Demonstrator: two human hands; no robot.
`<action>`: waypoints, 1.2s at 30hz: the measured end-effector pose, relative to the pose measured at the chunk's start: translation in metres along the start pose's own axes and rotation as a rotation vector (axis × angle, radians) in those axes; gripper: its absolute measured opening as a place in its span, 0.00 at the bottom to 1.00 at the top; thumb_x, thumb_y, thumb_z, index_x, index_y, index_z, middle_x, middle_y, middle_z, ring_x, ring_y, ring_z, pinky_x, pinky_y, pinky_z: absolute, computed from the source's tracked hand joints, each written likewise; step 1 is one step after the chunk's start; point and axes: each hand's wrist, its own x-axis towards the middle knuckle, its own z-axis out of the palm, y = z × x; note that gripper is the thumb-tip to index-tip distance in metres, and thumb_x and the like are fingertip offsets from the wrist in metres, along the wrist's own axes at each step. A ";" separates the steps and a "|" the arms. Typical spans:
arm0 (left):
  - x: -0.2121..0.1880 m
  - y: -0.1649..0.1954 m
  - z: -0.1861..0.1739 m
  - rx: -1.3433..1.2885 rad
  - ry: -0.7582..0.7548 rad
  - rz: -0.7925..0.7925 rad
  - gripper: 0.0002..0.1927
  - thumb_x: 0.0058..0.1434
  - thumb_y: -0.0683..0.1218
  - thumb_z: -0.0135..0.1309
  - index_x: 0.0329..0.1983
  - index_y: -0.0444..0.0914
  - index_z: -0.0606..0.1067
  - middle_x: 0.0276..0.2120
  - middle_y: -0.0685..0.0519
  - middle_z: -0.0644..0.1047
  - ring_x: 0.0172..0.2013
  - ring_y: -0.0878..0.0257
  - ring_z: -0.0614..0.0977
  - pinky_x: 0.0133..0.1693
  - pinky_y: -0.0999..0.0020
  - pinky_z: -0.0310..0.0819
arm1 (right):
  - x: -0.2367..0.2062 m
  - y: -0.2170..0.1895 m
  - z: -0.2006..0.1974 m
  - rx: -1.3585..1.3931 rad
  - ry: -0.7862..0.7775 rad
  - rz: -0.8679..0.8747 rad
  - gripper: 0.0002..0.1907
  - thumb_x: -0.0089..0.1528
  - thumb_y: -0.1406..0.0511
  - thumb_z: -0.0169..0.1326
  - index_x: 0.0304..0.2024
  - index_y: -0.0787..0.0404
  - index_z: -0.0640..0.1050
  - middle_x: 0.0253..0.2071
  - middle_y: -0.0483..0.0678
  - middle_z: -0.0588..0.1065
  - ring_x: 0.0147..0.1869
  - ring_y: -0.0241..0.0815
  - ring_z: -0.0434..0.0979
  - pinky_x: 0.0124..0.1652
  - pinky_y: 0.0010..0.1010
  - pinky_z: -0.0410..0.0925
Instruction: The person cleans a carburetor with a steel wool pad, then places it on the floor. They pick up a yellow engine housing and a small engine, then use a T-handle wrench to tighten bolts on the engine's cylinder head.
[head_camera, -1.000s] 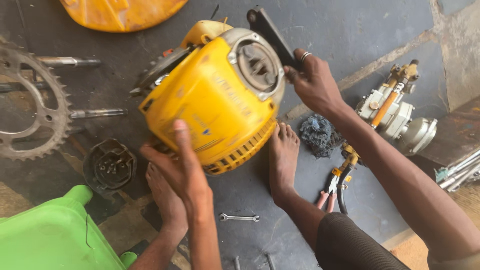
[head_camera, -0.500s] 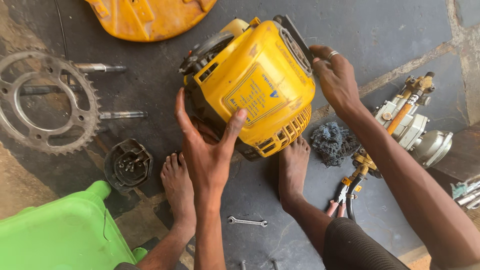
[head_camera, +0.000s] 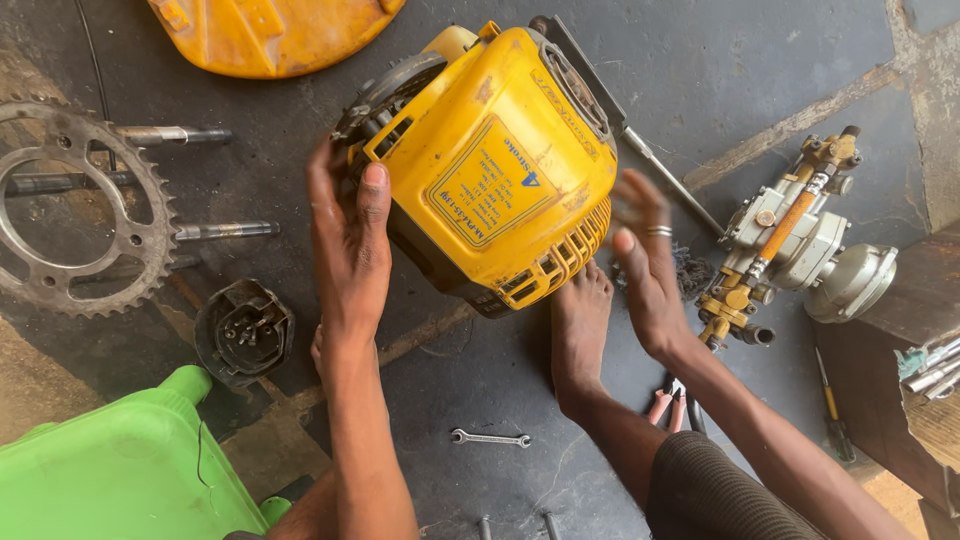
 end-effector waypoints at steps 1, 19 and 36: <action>-0.001 -0.004 0.000 -0.027 -0.006 -0.020 0.41 0.75 0.70 0.44 0.72 0.32 0.60 0.65 0.41 0.71 0.69 0.51 0.72 0.69 0.54 0.67 | 0.002 0.001 0.002 0.081 -0.031 0.106 0.49 0.63 0.32 0.38 0.76 0.53 0.52 0.76 0.61 0.54 0.79 0.60 0.58 0.66 0.58 0.64; -0.017 0.019 0.056 -0.154 0.554 0.075 0.27 0.72 0.66 0.41 0.47 0.38 0.66 0.45 0.50 0.67 0.50 0.60 0.71 0.55 0.53 0.70 | 0.008 -0.041 0.021 0.307 -0.121 0.496 0.48 0.61 0.35 0.32 0.74 0.55 0.55 0.75 0.54 0.59 0.80 0.52 0.55 0.71 0.54 0.51; 0.035 0.072 0.115 0.803 0.247 0.448 0.25 0.70 0.61 0.53 0.54 0.36 0.70 0.51 0.43 0.70 0.57 0.49 0.69 0.63 0.39 0.59 | -0.005 -0.005 0.038 0.881 0.031 0.536 0.41 0.63 0.37 0.39 0.70 0.53 0.63 0.70 0.49 0.66 0.71 0.46 0.68 0.66 0.48 0.62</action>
